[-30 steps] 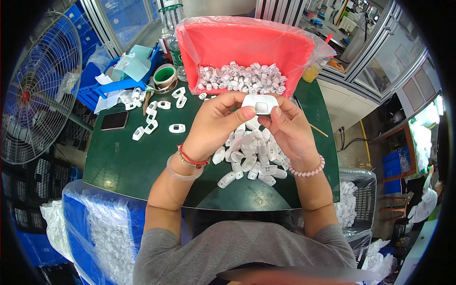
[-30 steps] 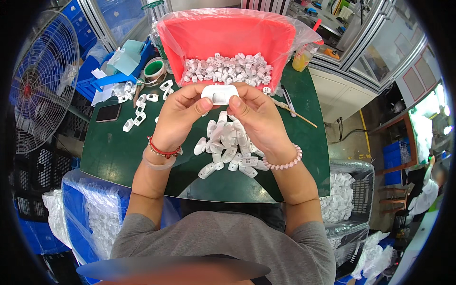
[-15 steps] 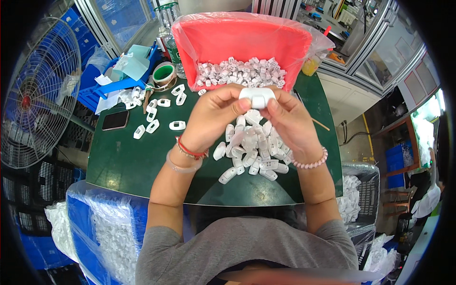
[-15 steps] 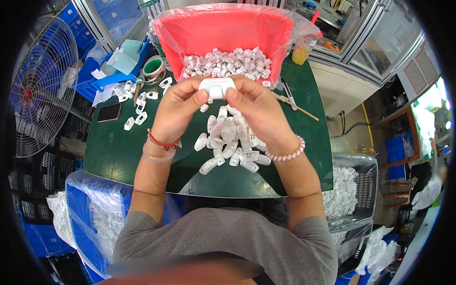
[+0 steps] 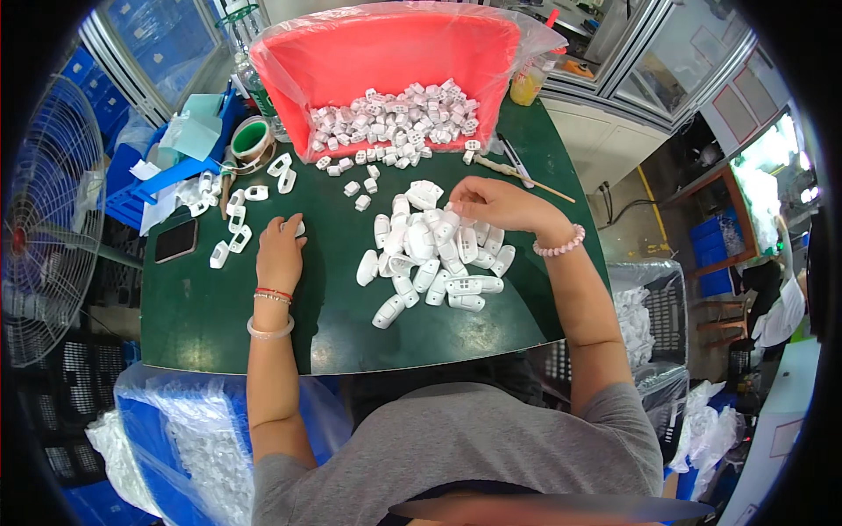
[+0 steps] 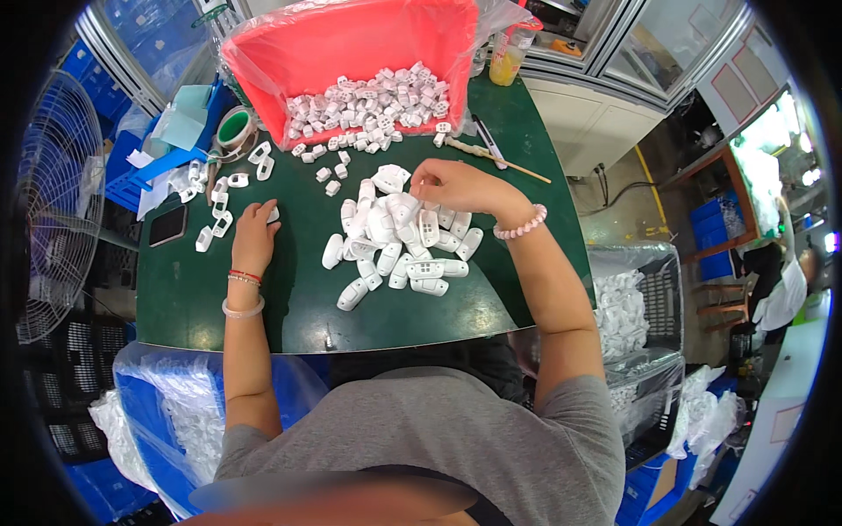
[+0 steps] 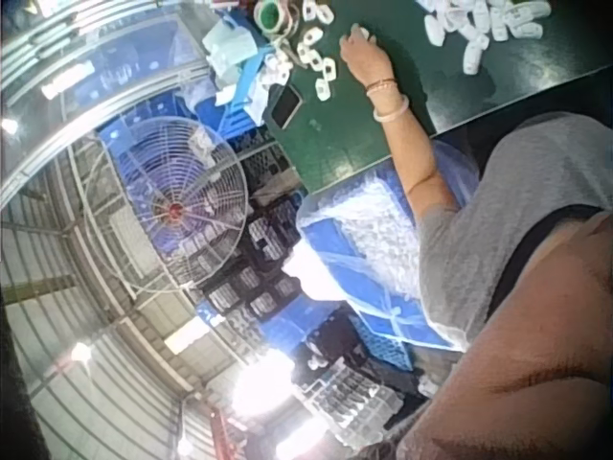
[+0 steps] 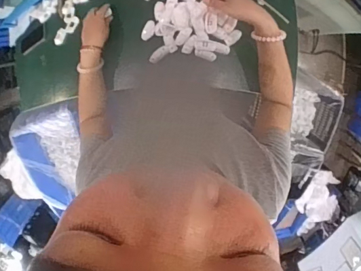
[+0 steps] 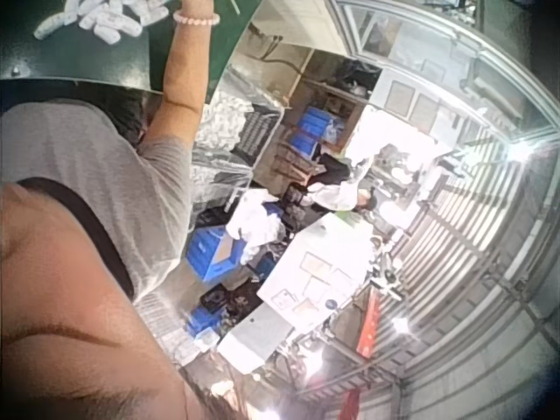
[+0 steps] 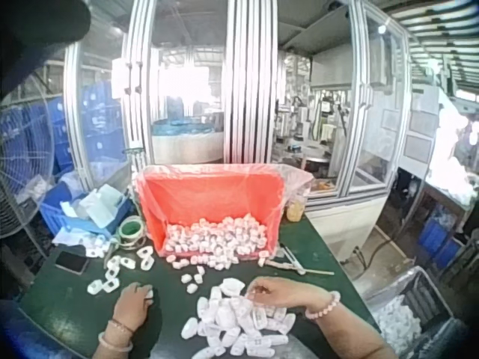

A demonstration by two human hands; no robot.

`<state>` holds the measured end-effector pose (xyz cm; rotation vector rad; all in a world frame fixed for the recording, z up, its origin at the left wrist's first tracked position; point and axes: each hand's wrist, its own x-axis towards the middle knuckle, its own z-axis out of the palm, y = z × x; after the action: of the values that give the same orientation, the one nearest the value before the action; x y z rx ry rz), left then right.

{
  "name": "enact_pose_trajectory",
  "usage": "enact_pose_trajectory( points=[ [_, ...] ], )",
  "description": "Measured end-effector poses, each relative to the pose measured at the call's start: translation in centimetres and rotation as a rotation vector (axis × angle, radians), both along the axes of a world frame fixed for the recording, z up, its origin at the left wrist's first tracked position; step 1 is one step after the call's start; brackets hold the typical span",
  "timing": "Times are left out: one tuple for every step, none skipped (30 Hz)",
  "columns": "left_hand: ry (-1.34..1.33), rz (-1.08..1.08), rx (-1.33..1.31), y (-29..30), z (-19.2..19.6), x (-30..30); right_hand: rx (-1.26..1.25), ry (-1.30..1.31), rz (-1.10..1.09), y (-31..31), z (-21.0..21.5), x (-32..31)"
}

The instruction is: The person assembles small white electronic component housings by hand at a workstation.

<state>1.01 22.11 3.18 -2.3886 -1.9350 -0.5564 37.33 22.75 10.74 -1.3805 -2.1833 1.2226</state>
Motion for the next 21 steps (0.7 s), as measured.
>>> enact_pose_trajectory(
  points=[
    [-0.008, 0.008, -0.005, -0.1, 0.2, 0.1, -0.033, 0.026, -0.034, 0.6, -0.4, 0.1],
    [-0.018, 0.011, -0.005, -0.2, 0.5, 0.3, -0.065, 0.052, -0.068, 1.1, -0.6, 0.2],
    [-0.029, 0.031, -0.030, -0.3, 0.9, 0.6, 0.016, 0.041, -0.145, 1.4, -0.8, 0.3],
    [-0.036, 0.048, -0.050, -0.3, 1.4, 0.8, 0.022, 0.039, -0.142, 2.4, -1.8, 0.7],
    [-0.042, 0.040, -0.044, -0.1, 1.7, 1.5, 0.192, -0.037, -0.255, 3.6, -3.7, 1.7],
    [-0.199, 0.044, -0.030, -0.2, 2.1, 2.1, 0.359, -0.107, -0.362, 4.6, -4.9, 2.2],
    [-0.352, 0.054, -0.019, -0.5, 2.3, 2.3, 0.495, -0.190, -0.401, 5.1, -5.2, 2.0],
    [-0.347, 0.057, -0.018, -0.4, 2.1, 2.3, 0.494, -0.184, -0.400, 5.6, -5.5, 1.7],
    [-0.400, -0.017, 0.088, -0.1, 1.7, 2.3, 0.531, -0.261, -0.480, 6.0, -5.9, 1.4],
    [-0.451, -0.089, 0.196, -0.1, 1.8, 2.5, 0.568, -0.335, -0.557, 6.3, -6.0, 0.9],
    [-0.537, -0.068, 0.144, -0.2, 2.1, 2.9, 0.572, -0.378, -0.588, 6.6, -6.0, 0.6],
    [-0.527, -0.065, 0.146, -0.2, 2.1, 3.3, 0.571, -0.367, -0.588, 6.8, -6.1, 0.4],
    [-0.544, -0.110, 0.181, -0.3, 2.3, 3.5, 0.638, -0.461, -0.606, 7.1, -6.3, 0.0],
    [-0.559, -0.155, 0.217, -0.4, 2.6, 3.7, 0.705, -0.555, -0.625, 7.3, -6.4, -0.3],
    [-0.623, -0.152, 0.167, -0.7, 2.9, 4.1, 0.828, -0.507, -0.620, 7.1, -6.8, -0.2],
    [-0.735, -0.157, 0.149, -0.7, 2.8, 4.3, 0.828, -0.489, -0.619, 7.0, -6.9, -0.3],
    [-0.789, -0.185, 0.090, -0.8, 3.2, 4.6, 0.784, -0.488, -0.628, 7.0, -6.8, -0.2],
    [-0.845, -0.212, 0.030, -1.0, 3.7, 5.1, 0.742, -0.488, -0.637, 6.9, -6.6, 0.1],
    [-0.973, -0.246, 0.007, -1.3, 4.5, 6.0, 0.871, -0.347, -0.621, 6.7, -6.3, 0.7],
    [-1.104, -0.274, -0.007, -1.6, 5.5, 7.0, 0.818, -0.184, -0.636, 5.7, -4.3, 0.0],
    [-1.219, -0.325, -0.053, -1.8, 6.7, 7.9, 0.689, 0.043, -0.571, 5.0, -2.4, -0.3]
  ],
)
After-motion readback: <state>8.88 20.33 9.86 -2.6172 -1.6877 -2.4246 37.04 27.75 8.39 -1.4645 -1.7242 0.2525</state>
